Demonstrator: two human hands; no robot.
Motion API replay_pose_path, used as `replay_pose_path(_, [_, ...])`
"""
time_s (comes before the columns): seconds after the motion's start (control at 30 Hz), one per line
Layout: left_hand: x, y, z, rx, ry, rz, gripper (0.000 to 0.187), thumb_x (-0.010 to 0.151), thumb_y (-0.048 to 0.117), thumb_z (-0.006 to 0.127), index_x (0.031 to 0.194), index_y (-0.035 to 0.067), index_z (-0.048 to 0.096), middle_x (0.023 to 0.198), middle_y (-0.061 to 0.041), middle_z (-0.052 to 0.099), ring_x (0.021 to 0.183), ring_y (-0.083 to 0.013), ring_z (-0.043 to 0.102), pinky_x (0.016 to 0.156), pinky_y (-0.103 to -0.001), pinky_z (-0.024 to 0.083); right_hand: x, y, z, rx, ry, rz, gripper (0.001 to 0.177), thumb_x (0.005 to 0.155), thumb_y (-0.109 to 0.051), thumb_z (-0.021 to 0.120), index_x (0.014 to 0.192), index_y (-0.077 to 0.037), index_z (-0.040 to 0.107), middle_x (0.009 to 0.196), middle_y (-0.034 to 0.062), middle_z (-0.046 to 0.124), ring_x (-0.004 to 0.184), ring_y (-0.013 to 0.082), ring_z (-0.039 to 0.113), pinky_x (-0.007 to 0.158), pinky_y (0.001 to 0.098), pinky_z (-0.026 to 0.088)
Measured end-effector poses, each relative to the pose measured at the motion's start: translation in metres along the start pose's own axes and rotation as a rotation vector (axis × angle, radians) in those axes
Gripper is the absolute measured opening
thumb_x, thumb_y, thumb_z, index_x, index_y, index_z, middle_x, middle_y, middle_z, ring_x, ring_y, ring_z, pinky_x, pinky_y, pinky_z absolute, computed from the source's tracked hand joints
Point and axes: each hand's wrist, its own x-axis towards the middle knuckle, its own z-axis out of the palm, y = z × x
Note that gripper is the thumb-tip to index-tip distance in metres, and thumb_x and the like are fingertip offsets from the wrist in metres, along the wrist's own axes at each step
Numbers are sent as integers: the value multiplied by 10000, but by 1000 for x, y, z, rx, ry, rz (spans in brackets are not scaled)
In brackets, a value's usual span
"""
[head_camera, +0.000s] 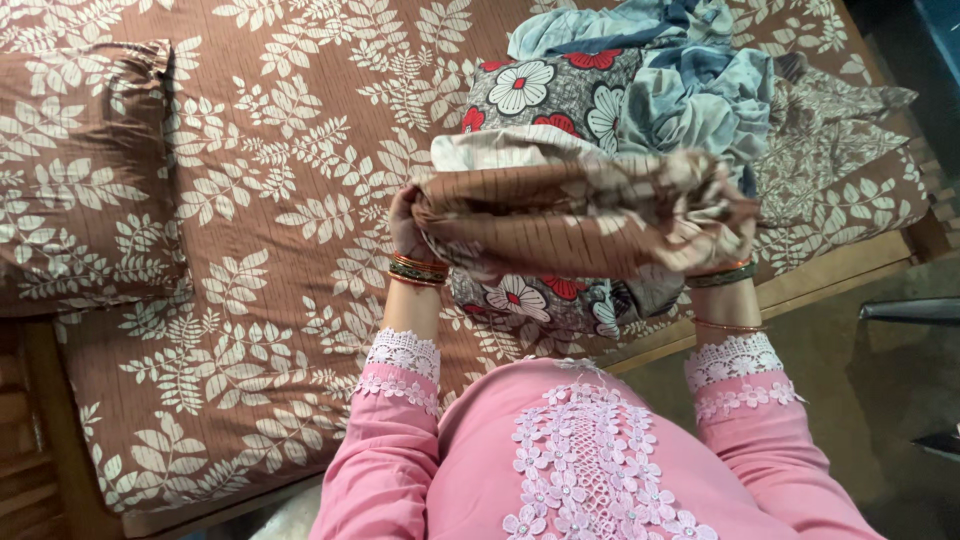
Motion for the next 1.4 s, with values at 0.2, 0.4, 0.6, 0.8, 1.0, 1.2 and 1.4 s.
replay_pose_path(0.2, [1,6,9,-55,-421,-56,208,1043,199,586,1135,37,679,1183,-166,720,1054,-294,714,898,-469,609,-12,22,-16,-410,-99,170,536,826,-51,466,1327,22,644,1344,132,676,1230,209,662,1091,349,521])
replay_pose_path(0.4, [-4,-18,105,257,-706,-425,652,791,189,690,1385,-7,504,1414,-126,632,1249,-257,620,975,-449,571,5,15,26,-508,-358,77,546,799,156,452,1282,30,673,1307,114,693,1203,177,677,1079,299,531])
replay_pose_path(0.6, [-19,-78,180,678,-847,-350,813,825,97,761,1537,-113,429,1453,-178,578,1344,-266,559,1199,-377,412,37,2,67,-359,-242,140,492,836,99,472,1286,37,664,1296,123,695,1183,187,683,1060,307,543])
replay_pose_path(0.8, [-55,-53,197,456,-921,-502,921,777,46,813,1556,37,320,1474,-133,557,1341,-220,564,1147,-381,471,54,-19,64,-112,-84,223,446,874,41,492,1289,45,655,1286,133,696,1163,197,689,1042,314,555])
replay_pose_path(1.0, [-81,-24,166,719,-1067,-710,855,802,-106,760,1573,-61,392,1367,-120,581,1168,-137,556,1023,-312,447,57,-29,56,47,-46,260,410,911,-16,512,1293,53,647,1276,142,698,1143,207,696,1023,322,567])
replay_pose_path(1.2, [-54,-51,168,618,-807,-638,747,887,-21,757,1502,169,378,1123,-10,636,842,-53,555,692,-232,474,43,-25,54,114,-50,331,387,949,-74,532,1296,60,638,1266,151,699,1123,217,702,1005,330,579])
replay_pose_path(1.4, [-8,-31,179,1596,-444,-123,274,962,206,759,1120,-4,681,946,-25,691,798,-79,610,715,-272,543,37,-28,55,154,-68,381,379,986,-131,552,1300,68,629,1255,160,700,1103,227,708,986,337,591])
